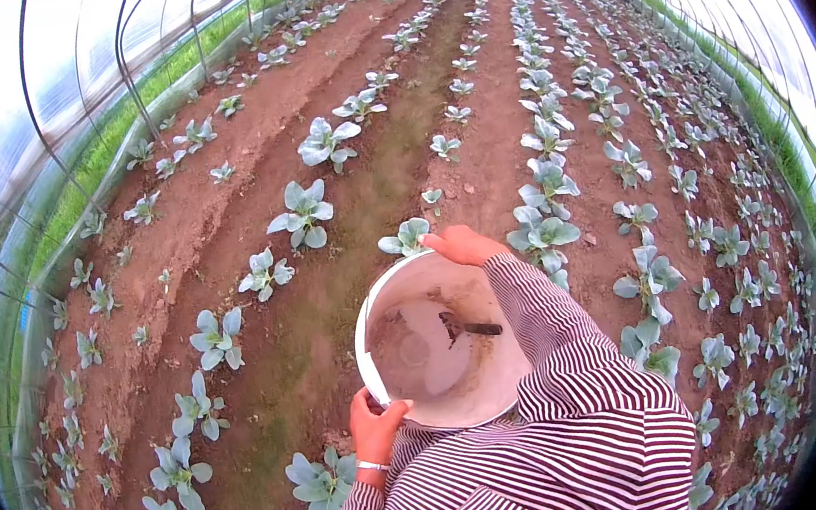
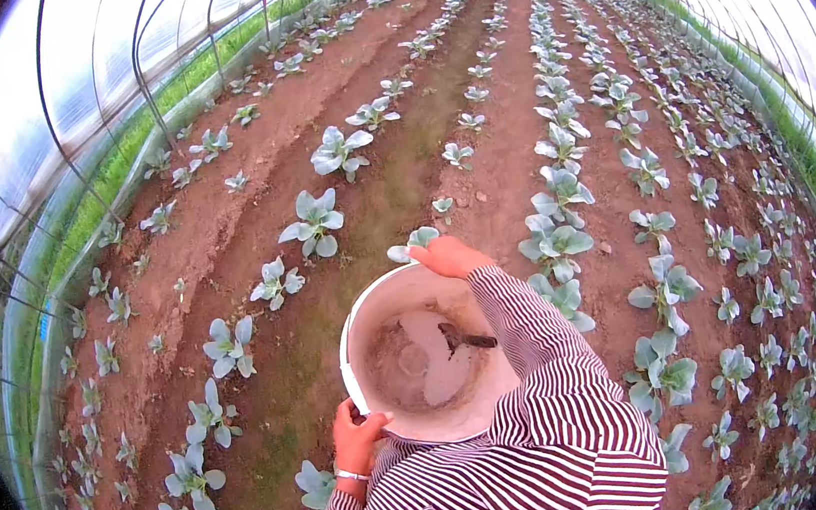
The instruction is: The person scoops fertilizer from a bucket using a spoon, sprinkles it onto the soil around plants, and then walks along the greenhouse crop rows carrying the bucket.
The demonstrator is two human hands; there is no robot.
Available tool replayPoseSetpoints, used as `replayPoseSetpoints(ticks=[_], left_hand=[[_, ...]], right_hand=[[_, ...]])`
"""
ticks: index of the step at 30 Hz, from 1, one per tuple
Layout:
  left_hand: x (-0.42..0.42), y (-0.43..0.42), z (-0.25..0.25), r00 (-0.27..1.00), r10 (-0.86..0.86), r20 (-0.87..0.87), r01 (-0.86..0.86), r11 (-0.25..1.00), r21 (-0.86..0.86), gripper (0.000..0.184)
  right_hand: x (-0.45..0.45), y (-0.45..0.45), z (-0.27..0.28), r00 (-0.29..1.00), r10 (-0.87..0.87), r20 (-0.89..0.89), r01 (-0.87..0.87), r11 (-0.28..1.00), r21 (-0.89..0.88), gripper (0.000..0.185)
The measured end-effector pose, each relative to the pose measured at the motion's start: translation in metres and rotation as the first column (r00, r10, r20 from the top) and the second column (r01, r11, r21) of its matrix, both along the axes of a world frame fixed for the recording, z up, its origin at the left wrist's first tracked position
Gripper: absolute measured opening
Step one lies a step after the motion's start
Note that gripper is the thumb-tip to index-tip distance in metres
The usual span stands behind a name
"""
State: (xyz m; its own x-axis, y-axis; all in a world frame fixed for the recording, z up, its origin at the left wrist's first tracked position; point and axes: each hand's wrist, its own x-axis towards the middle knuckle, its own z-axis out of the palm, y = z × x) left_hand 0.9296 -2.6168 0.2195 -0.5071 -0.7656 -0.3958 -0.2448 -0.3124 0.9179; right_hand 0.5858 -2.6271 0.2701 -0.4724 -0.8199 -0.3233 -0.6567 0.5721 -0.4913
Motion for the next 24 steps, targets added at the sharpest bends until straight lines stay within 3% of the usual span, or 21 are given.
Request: replayPoseSetpoints(ticks=[1,2,4,11,16,24], left_hand=[[-0.002,0.0,-0.001,1.0,-0.028,0.006,0.028,0.998,-0.063,0.049],[-0.002,-0.001,-0.002,0.999,-0.002,-0.042,0.002,1.0,-0.003,0.05],[-0.004,0.002,0.003,0.991,0.05,-0.126,-0.034,0.992,0.121,0.054],[0.005,0.007,0.0,0.991,0.086,-0.104,-0.068,0.984,0.163,0.05],[0.013,0.01,-0.012,0.995,0.074,-0.06,-0.072,0.997,0.029,0.043],[0.02,0.018,-0.007,0.978,0.18,-0.102,-0.176,0.983,0.051,0.043]], right_hand=[[-0.001,0.005,0.002,0.999,0.01,-0.035,-0.012,0.998,-0.069,0.075],[0.0,0.006,0.003,0.997,0.018,-0.072,-0.028,0.99,-0.137,0.075],[0.008,0.006,0.019,0.995,0.032,-0.096,-0.044,0.991,-0.125,0.072],[0.024,-0.011,0.023,0.996,0.004,-0.091,-0.01,0.998,-0.063,0.067],[0.024,-0.028,0.016,0.985,0.12,-0.124,-0.127,0.991,-0.045,0.07],[0.039,-0.051,0.011,0.979,0.167,-0.117,-0.177,0.982,-0.073,0.068]])
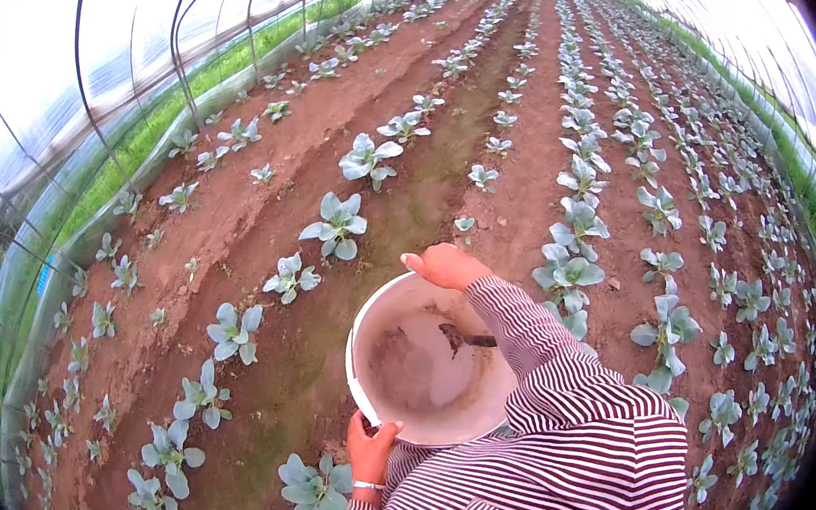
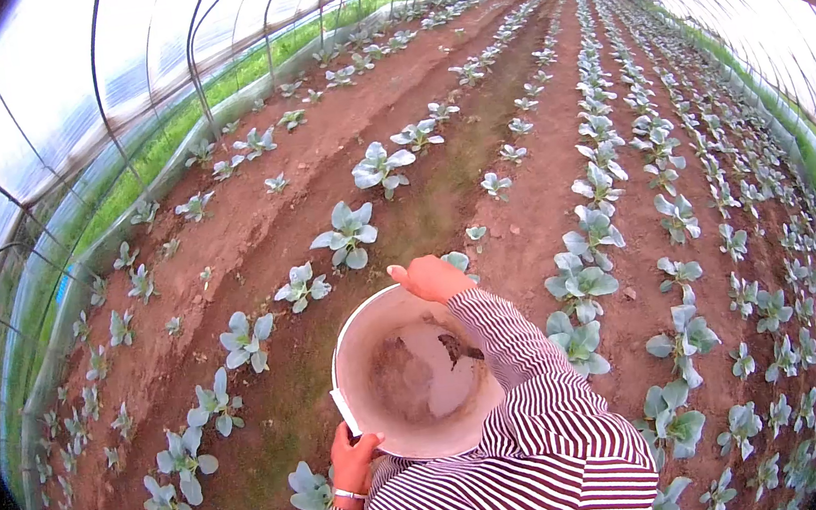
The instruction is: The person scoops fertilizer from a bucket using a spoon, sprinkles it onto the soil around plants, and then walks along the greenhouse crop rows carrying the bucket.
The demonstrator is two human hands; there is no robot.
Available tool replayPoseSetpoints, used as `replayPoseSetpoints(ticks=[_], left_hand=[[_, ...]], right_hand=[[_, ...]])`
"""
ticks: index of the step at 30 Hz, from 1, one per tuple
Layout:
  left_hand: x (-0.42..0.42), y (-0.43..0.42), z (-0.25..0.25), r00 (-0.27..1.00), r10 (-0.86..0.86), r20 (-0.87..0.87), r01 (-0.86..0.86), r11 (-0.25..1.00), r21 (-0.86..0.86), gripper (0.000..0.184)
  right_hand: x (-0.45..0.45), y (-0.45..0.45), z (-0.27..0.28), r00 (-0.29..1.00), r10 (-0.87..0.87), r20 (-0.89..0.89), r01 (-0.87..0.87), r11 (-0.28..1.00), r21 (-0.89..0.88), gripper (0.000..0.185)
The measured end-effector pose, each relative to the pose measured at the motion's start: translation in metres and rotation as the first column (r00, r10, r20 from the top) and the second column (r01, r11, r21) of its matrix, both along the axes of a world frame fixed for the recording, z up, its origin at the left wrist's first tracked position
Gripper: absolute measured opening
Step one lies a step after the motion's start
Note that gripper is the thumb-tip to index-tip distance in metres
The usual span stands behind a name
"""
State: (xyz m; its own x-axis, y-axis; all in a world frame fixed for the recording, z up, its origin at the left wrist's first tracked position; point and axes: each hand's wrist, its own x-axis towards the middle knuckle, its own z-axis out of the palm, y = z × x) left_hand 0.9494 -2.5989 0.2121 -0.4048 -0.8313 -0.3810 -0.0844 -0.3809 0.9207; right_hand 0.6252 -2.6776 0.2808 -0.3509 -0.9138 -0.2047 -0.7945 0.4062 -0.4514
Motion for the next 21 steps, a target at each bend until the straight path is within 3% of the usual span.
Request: replayPoseSetpoints(ticks=[1,2,9,10,11,13,17,19,20,21], left_hand=[[0.002,0.0,0.0,1.0,-0.003,0.01,0.003,1.0,-0.007,0.043],[0.003,0.0,-0.003,0.999,0.021,0.038,-0.021,1.0,0.002,0.056],[0.001,-0.001,-0.008,0.999,0.039,0.028,-0.038,0.999,-0.014,0.056],[0.002,-0.003,-0.013,0.995,0.004,0.101,0.003,0.997,-0.073,0.057],[-0.002,-0.002,0.016,0.989,-0.009,0.149,0.011,1.0,-0.012,0.061],[-0.003,0.0,-0.009,0.998,0.036,0.05,-0.035,0.999,-0.029,0.064],[-0.002,-0.003,-0.02,0.977,0.006,0.213,0.028,0.987,-0.156,0.071],[-0.004,-0.002,-0.025,0.99,0.015,0.137,0.003,0.992,-0.127,0.073],[-0.004,-0.005,-0.005,0.977,-0.009,0.214,0.046,0.985,-0.165,0.075],[-0.004,-0.003,-0.019,0.964,-0.001,0.265,0.05,0.982,-0.18,0.078]], right_hand=[[-0.002,-0.003,-0.003,1.0,0.02,-0.011,-0.02,1.0,0.007,0.068],[-0.002,-0.006,-0.006,0.999,0.038,-0.025,-0.038,0.999,0.014,0.068],[-0.004,-0.009,-0.016,1.0,0.014,-0.014,-0.014,0.999,-0.03,0.069],[-0.006,-0.008,-0.019,1.0,0.007,-0.01,-0.007,1.0,0.002,0.069],[-0.01,-0.009,-0.023,1.0,0.0,0.004,0.0,1.0,0.029,0.069],[-0.009,-0.013,-0.021,1.0,-0.019,0.006,0.018,0.999,0.05,0.069],[-0.004,-0.009,-0.008,1.0,-0.009,-0.026,0.009,1.0,-0.002,0.07],[-0.002,-0.009,-0.005,0.999,0.032,-0.04,-0.032,0.999,-0.004,0.072],[-0.006,-0.013,-0.013,1.0,-0.018,-0.024,0.018,1.0,0.018,0.072],[-0.011,-0.017,-0.022,0.998,-0.064,-0.01,0.064,0.997,0.039,0.072]])
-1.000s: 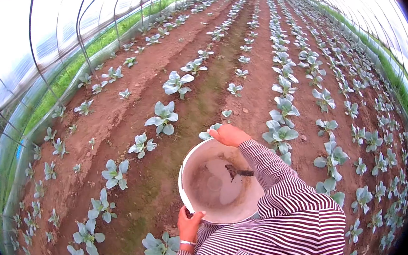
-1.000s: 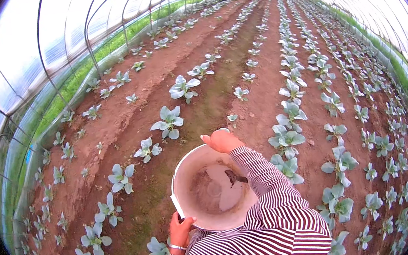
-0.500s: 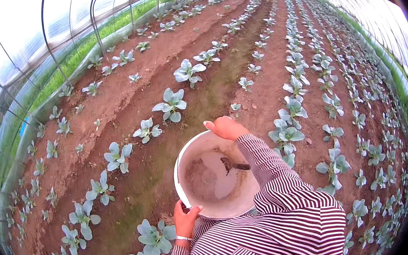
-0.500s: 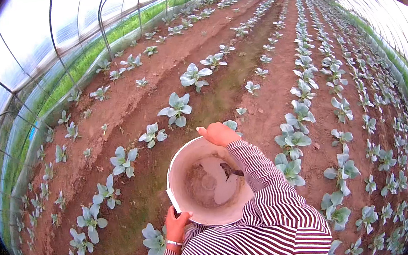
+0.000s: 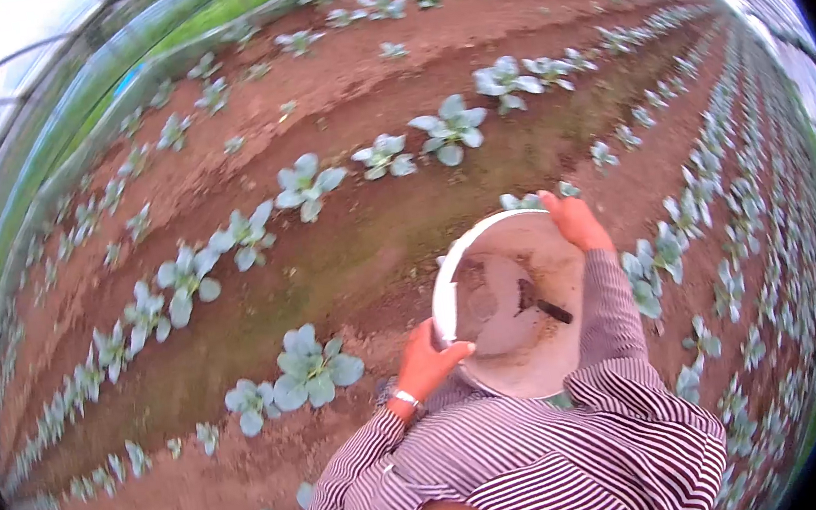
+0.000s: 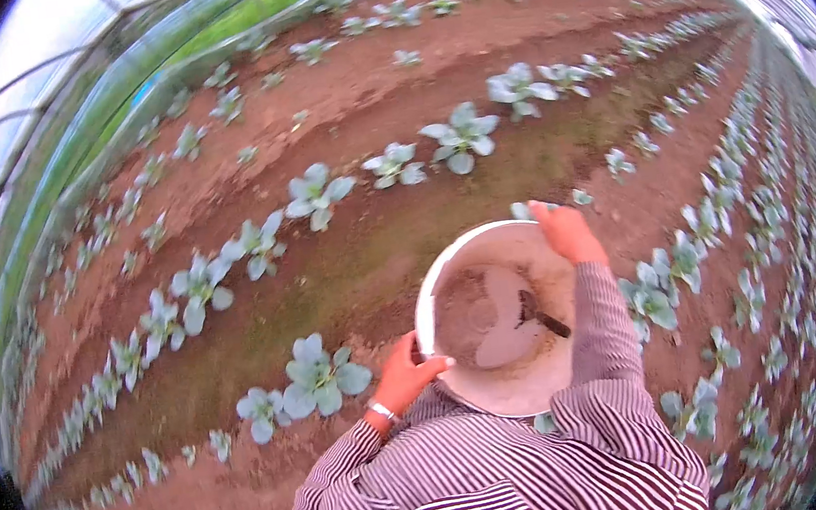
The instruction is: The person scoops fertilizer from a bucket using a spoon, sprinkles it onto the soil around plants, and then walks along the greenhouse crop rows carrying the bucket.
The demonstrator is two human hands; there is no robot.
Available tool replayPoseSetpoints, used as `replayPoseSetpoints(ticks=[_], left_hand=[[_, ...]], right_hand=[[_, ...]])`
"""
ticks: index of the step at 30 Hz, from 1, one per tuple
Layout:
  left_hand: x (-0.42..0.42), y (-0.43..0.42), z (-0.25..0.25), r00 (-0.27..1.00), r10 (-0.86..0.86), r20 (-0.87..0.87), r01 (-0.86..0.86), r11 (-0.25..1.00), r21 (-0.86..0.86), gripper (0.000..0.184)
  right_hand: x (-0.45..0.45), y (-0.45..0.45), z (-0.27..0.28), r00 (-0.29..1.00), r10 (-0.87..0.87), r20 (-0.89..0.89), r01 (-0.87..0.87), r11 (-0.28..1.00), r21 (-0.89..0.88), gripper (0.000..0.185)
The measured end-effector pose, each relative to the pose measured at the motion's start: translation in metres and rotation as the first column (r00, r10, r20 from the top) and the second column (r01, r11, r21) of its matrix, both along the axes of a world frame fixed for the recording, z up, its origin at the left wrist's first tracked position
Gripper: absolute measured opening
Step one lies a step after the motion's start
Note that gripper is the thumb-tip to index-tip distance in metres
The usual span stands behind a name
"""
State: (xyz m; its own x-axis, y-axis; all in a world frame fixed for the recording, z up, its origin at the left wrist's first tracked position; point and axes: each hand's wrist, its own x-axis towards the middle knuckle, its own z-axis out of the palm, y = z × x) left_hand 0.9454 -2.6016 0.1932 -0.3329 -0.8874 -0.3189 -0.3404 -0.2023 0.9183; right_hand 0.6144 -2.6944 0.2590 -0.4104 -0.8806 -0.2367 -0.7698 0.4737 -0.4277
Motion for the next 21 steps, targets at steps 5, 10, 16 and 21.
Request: replayPoseSetpoints(ticks=[5,10,16,21], left_hand=[[0.001,-0.002,-0.003,0.999,-0.008,0.051,0.009,1.0,-0.022,0.078],[0.044,0.006,0.006,0.999,0.001,0.046,-0.002,1.0,0.017,0.094],[0.2,0.113,0.009,0.999,0.033,0.042,-0.028,0.993,-0.118,0.046],[0.243,0.236,0.017,0.998,0.027,-0.049,-0.028,0.999,-0.017,0.033]], right_hand=[[0.004,-0.006,-0.007,0.987,0.118,-0.112,-0.132,0.983,-0.125,0.073],[0.003,-0.029,-0.021,0.973,0.186,-0.136,-0.2,0.975,-0.102,0.075],[0.037,-0.065,-0.034,0.948,0.269,-0.168,-0.29,0.95,-0.113,0.078],[0.124,-0.098,-0.016,0.895,0.41,-0.177,-0.421,0.906,-0.032,0.075]])
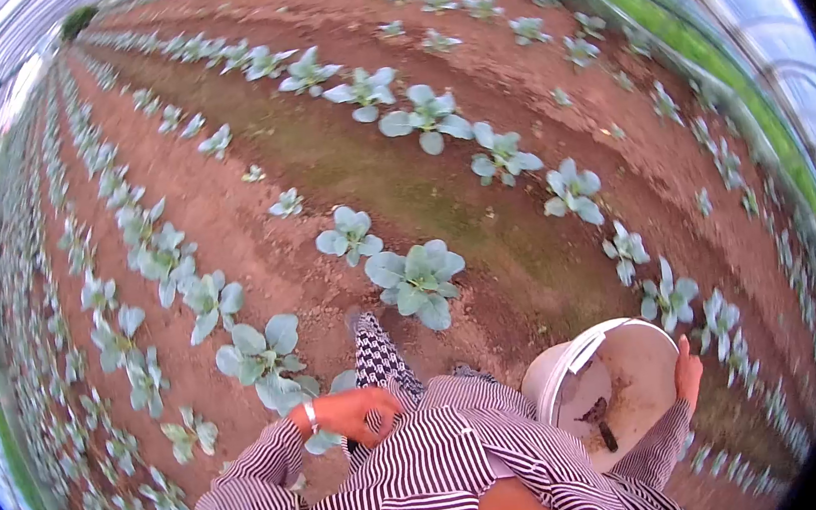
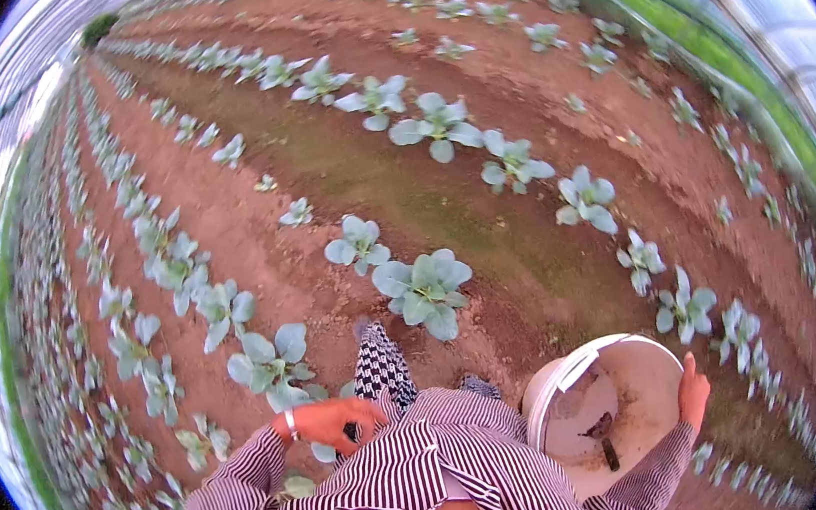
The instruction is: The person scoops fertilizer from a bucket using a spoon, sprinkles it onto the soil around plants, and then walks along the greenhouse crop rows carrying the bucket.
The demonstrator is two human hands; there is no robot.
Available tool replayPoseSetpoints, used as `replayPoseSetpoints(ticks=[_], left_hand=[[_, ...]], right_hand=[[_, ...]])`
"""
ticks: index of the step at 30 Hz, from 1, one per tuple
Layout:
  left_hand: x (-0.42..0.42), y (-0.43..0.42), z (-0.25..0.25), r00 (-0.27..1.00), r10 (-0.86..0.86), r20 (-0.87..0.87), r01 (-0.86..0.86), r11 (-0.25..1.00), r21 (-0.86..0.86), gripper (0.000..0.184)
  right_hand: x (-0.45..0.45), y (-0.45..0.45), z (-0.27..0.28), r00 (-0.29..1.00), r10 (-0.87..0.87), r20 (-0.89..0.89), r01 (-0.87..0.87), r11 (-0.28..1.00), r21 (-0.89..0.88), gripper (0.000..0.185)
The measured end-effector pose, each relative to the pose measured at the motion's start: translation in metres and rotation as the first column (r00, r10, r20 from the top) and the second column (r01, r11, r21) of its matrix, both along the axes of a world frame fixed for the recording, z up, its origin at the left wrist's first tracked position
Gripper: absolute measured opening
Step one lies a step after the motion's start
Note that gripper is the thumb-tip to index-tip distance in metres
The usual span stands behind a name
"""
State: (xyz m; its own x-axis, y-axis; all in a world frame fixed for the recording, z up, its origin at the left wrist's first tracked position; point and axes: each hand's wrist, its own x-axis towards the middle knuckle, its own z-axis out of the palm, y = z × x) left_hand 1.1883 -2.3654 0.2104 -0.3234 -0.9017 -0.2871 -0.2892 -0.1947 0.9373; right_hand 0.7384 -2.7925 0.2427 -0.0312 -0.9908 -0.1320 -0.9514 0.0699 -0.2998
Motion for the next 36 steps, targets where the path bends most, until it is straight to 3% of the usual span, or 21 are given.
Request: replayPoseSetpoints(ticks=[2,6,8,11,13,14,17,22,23,27,29,31,32,35,36], left_hand=[[0.001,0.028,0.008,0.993,0.095,-0.066,-0.088,0.991,0.096,0.032],[0.043,0.08,0.012,0.95,0.308,0.049,-0.3,0.946,-0.123,0.035],[0.075,0.107,0.011,0.919,0.393,0.037,-0.392,0.92,-0.029,0.034],[0.131,0.141,0.004,0.823,0.566,-0.04,-0.567,0.824,0.003,0.034],[0.157,0.166,0.004,0.731,0.673,-0.111,-0.663,0.74,0.114,0.035],[0.172,0.17,0.015,0.682,0.722,-0.113,-0.719,0.691,0.08,0.034],[0.212,0.193,0.015,0.707,0.706,-0.052,-0.703,0.709,0.057,0.029],[0.262,0.238,0.024,0.655,0.728,-0.202,-0.735,0.676,0.053,0.033],[0.265,0.247,0.023,0.599,0.752,-0.275,-0.756,0.644,0.116,0.035],[0.296,0.279,0.027,0.511,0.794,-0.329,-0.79,0.585,0.185,0.032],[0.324,0.283,0.028,0.436,0.835,-0.336,-0.871,0.485,0.073,0.032],[0.357,0.293,0.001,0.363,0.876,-0.316,-0.904,0.414,0.11,0.032],[0.377,0.294,-0.007,0.291,0.934,-0.206,-0.915,0.334,0.225,0.033],[0.474,0.301,-0.007,0.32,0.946,0.062,-0.94,0.308,0.144,0.036],[0.502,0.301,-0.014,0.237,0.971,-0.023,-0.965,0.238,0.114,0.034]], right_hand=[[0.025,-0.019,-0.011,0.998,0.065,-0.022,-0.066,0.997,-0.026,0.074],[0.115,-0.029,-0.013,0.988,0.15,-0.035,-0.152,0.985,-0.082,0.074],[0.188,-0.019,0.005,0.977,0.21,-0.032,-0.211,0.977,-0.018,0.073],[0.285,-0.018,-0.014,0.949,0.285,-0.135,-0.301,0.945,-0.125,0.073],[0.361,-0.005,0.003,0.94,0.33,-0.093,-0.339,0.934,-0.114,0.077],[0.392,0.0,0.001,0.935,0.343,-0.094,-0.353,0.927,-0.125,0.078],[0.497,0.017,0.013,0.907,0.419,-0.041,-0.42,0.906,-0.043,0.077],[0.654,0.033,0.019,0.816,0.574,0.077,-0.575,0.818,-0.006,0.071],[0.689,0.041,0.02,0.786,0.605,0.129,-0.609,0.793,-0.01,0.071],[0.831,0.076,0.016,0.701,0.713,0.023,-0.713,0.701,0.013,0.068],[0.895,0.07,-0.017,0.654,0.755,-0.055,-0.757,0.652,-0.05,0.068],[0.958,0.088,-0.024,0.603,0.796,-0.054,-0.798,0.602,-0.027,0.068],[0.986,0.094,-0.028,0.578,0.814,-0.049,-0.816,0.578,-0.017,0.069],[1.065,0.099,-0.049,0.579,0.813,-0.062,-0.816,0.577,-0.045,0.069],[1.091,0.095,-0.058,0.591,0.805,-0.058,-0.806,0.586,-0.086,0.067]])
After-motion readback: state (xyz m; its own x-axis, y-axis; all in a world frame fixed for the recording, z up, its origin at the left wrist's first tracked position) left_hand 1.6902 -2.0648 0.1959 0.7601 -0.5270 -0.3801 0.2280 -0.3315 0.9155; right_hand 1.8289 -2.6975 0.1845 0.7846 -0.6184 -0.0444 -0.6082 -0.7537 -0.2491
